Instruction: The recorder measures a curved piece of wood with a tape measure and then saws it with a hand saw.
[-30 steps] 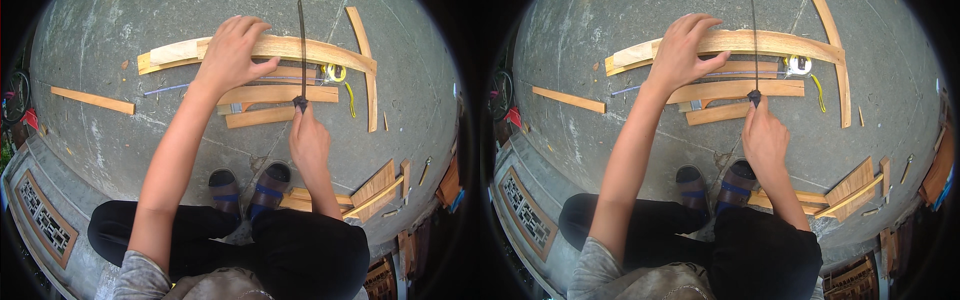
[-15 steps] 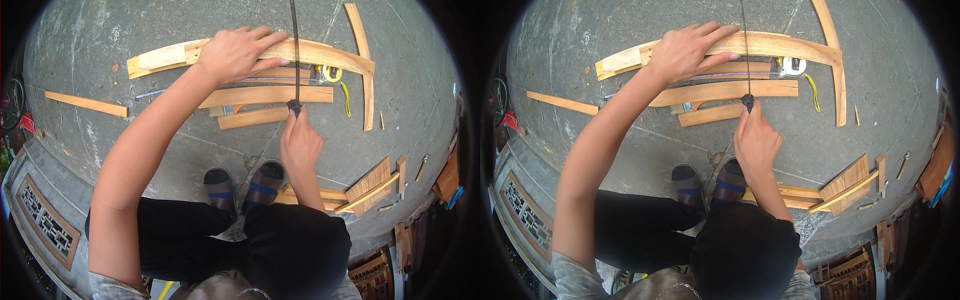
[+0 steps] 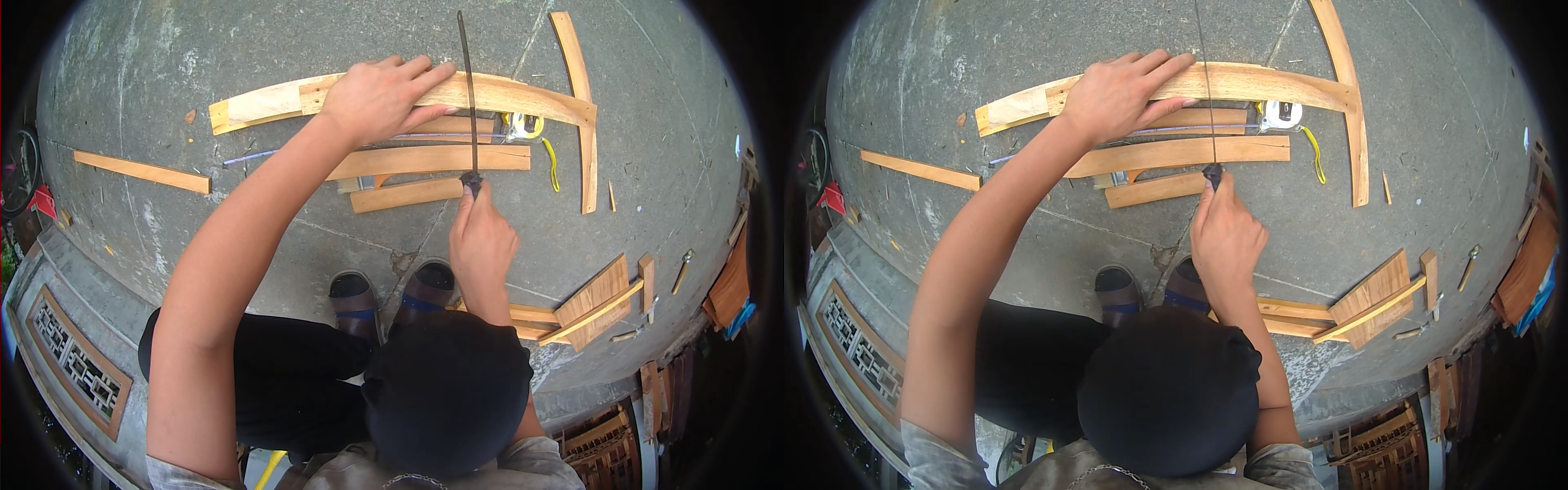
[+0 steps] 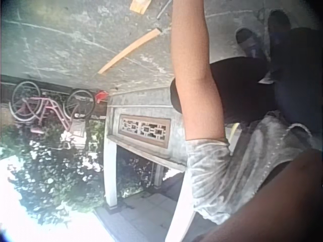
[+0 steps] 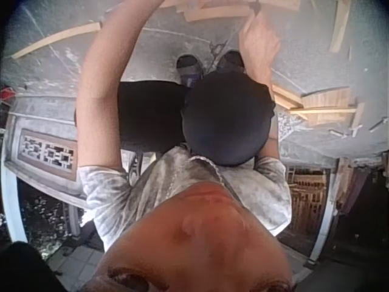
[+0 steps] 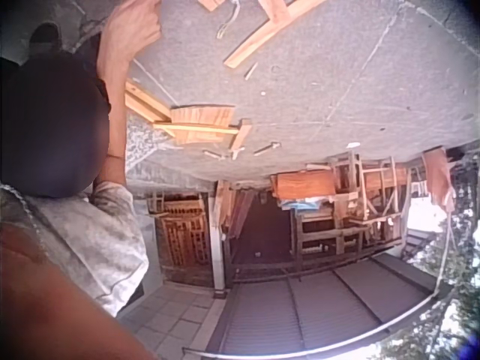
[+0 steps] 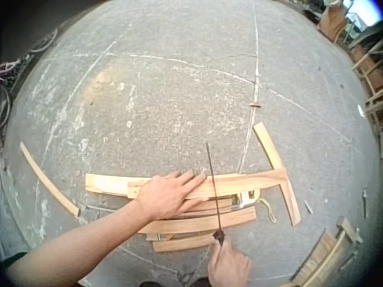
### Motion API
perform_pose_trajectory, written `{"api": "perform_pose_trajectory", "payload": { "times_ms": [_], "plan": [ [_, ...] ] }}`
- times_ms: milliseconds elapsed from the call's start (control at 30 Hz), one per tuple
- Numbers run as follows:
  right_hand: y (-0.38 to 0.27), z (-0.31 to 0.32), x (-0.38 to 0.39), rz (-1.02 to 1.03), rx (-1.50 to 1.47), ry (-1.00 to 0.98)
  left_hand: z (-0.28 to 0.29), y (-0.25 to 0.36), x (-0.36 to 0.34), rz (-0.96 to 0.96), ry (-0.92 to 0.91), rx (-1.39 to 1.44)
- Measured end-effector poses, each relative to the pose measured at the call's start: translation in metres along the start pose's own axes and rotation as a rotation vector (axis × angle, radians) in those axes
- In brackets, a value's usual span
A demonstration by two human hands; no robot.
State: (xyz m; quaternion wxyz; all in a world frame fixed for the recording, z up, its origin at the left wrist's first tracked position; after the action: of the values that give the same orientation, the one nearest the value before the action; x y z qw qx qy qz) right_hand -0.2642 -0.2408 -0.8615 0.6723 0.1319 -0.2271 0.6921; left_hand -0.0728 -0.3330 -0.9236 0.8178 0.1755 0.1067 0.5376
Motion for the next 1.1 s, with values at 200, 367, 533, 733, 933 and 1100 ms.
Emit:
{"api": "perform_pose_trajectory", "payload": {
  "times_ms": [200,367,533,733,933,1100],
  "plan": [
    [-0.012,-0.008,-0.006,0.079,0.047,0.006,0.001,-0.002,-0.002,0.026,0.013,0.022],
    [0.003,0.009,0.002,0.057,0.072,0.013,0.001,0.0,-0.004,0.023,0.011,0.004],
    [-0.011,0.006,0.002,0.1,0.019,-0.085,-0.002,-0.002,-0.001,0.051,-0.083,-0.011],
    [0.003,0.017,0.005,0.065,0.079,-0.034,-0.002,-0.001,-0.003,0.031,-0.026,-0.035],
    [-0.009,0.008,0.006,0.107,0.028,-0.082,-0.004,-0.003,0.001,0.044,-0.041,-0.034],
    [0.006,0.009,0.008,0.006,-0.023,-0.06,-0.003,0.001,-0.003,0.034,-0.036,-0.046]
  ]
}}
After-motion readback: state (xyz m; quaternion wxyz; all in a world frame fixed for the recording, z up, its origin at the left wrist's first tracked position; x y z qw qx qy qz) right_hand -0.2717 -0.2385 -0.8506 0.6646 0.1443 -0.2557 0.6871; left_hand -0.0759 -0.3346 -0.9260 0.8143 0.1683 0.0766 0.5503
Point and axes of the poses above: each hand's wrist, its own x-axis away from the middle knuckle, its own z-axis out of the back of the hand, y = z × x, the point moved 4 cm from there along -x, towards the middle knuckle, and after that the axes turned 10 degrees about x, right-handed, at the moved point
